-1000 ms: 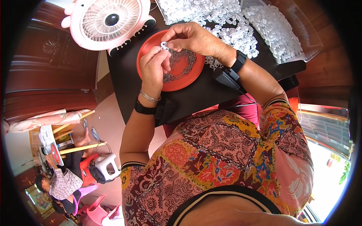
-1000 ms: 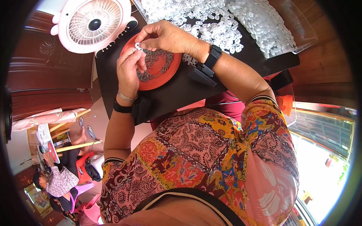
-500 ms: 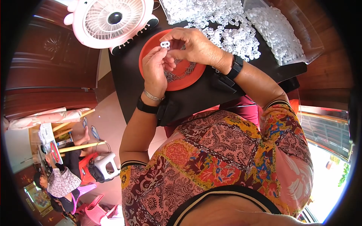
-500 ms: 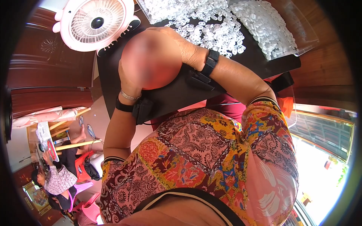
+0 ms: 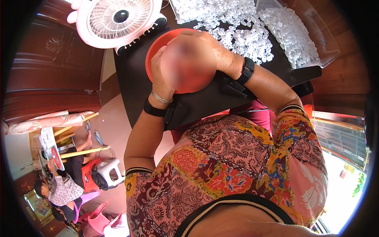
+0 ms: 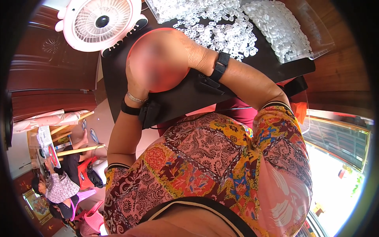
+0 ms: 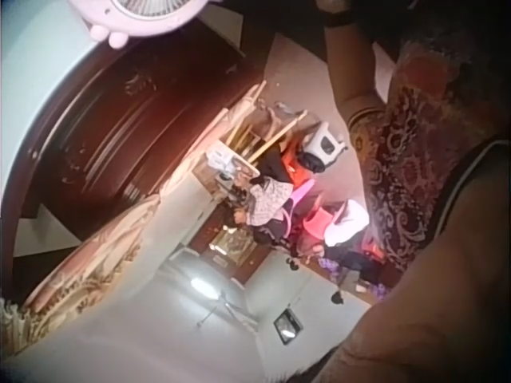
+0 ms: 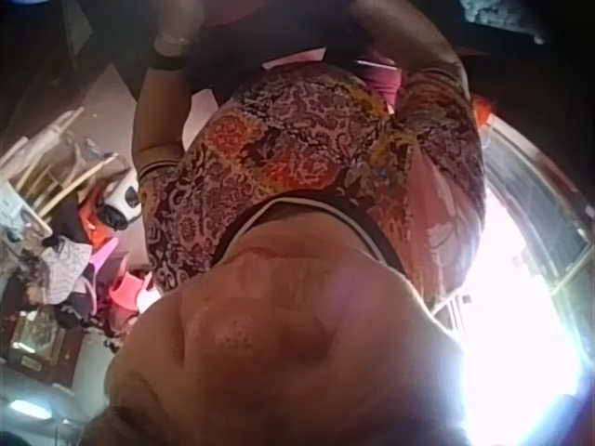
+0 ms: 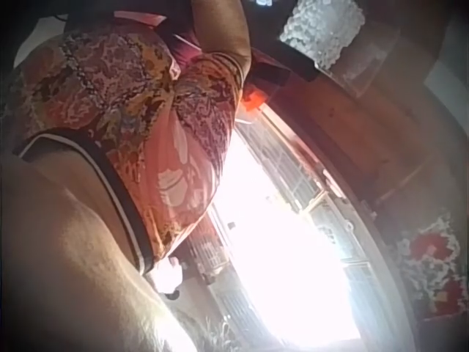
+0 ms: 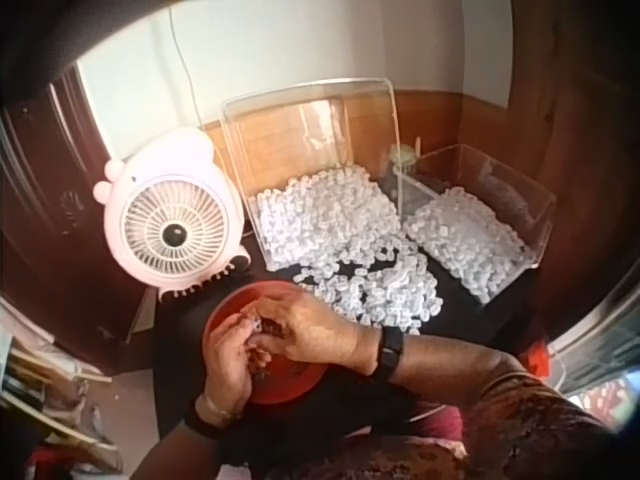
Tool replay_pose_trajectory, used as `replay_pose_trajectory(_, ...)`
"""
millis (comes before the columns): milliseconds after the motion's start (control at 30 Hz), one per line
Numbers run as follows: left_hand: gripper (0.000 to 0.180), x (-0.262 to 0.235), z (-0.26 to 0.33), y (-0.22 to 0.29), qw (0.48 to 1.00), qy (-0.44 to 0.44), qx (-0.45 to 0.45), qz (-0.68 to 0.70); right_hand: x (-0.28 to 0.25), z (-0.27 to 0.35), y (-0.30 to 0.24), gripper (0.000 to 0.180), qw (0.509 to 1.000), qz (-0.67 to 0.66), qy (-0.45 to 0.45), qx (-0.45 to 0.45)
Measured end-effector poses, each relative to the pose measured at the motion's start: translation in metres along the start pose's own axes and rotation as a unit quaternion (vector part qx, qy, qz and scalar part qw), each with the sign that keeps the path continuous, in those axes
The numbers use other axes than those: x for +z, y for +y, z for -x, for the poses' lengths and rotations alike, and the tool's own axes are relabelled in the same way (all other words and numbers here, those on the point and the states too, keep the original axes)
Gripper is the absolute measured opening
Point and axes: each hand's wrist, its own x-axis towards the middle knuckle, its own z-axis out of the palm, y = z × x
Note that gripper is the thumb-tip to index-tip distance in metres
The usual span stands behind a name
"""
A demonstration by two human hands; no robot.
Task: Manual assembly of small white plastic components by inserting small metal rings.
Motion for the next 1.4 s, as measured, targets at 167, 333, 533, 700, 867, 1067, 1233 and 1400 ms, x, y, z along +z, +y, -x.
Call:
replay_pose_trajectory(167, 0.025, 0.001, -0.001, 0.001, 1.000, 0.009, -0.003, -0.023, 0.004, 0.002, 0.007, 0.029, 0.998, 0.043, 0.012, -0.045)
replay_pose_trajectory(333, 0.025, -0.001, 0.000, 0.004, 0.999, 0.008, 0.013, -0.028, 0.001, 0.002, 0.002, 0.026, 0.999, 0.018, -0.001, -0.034)
replay_pose_trajectory(533, 0.026, 0.000, 0.000, 0.004, 0.999, 0.000, 0.022, -0.029, -0.001, 0.003, 0.003, 0.021, 0.999, 0.003, -0.012, -0.037)
replay_pose_trajectory(700, 0.026, 0.002, 0.004, 0.005, 0.998, -0.009, 0.052, -0.025, 0.000, 0.003, 0.000, 0.017, 0.999, 0.001, 0.006, -0.049)
replay_pose_trajectory(867, 0.027, 0.005, 0.005, 0.010, 0.996, -0.015, 0.073, -0.052, -0.003, 0.001, -0.005, 0.018, 0.999, -0.024, 0.019, -0.018)
replay_pose_trajectory(1067, 0.028, -0.008, 0.006, 0.016, 0.993, 0.001, 0.087, -0.085, -0.076, -0.017, 0.001, 0.023, 0.955, 0.148, 0.259, 0.003)
replay_pose_trajectory(1233, 0.027, -0.006, 0.001, 0.022, 0.994, -0.016, 0.092, -0.062, -0.180, -0.002, 0.007, 0.032, 0.785, 0.436, 0.416, 0.143)
replay_pose_trajectory(1400, 0.026, -0.008, -0.001, 0.022, 0.994, -0.012, 0.088, -0.061, -0.157, 0.002, 0.002, 0.027, 0.884, 0.367, 0.281, 0.065)
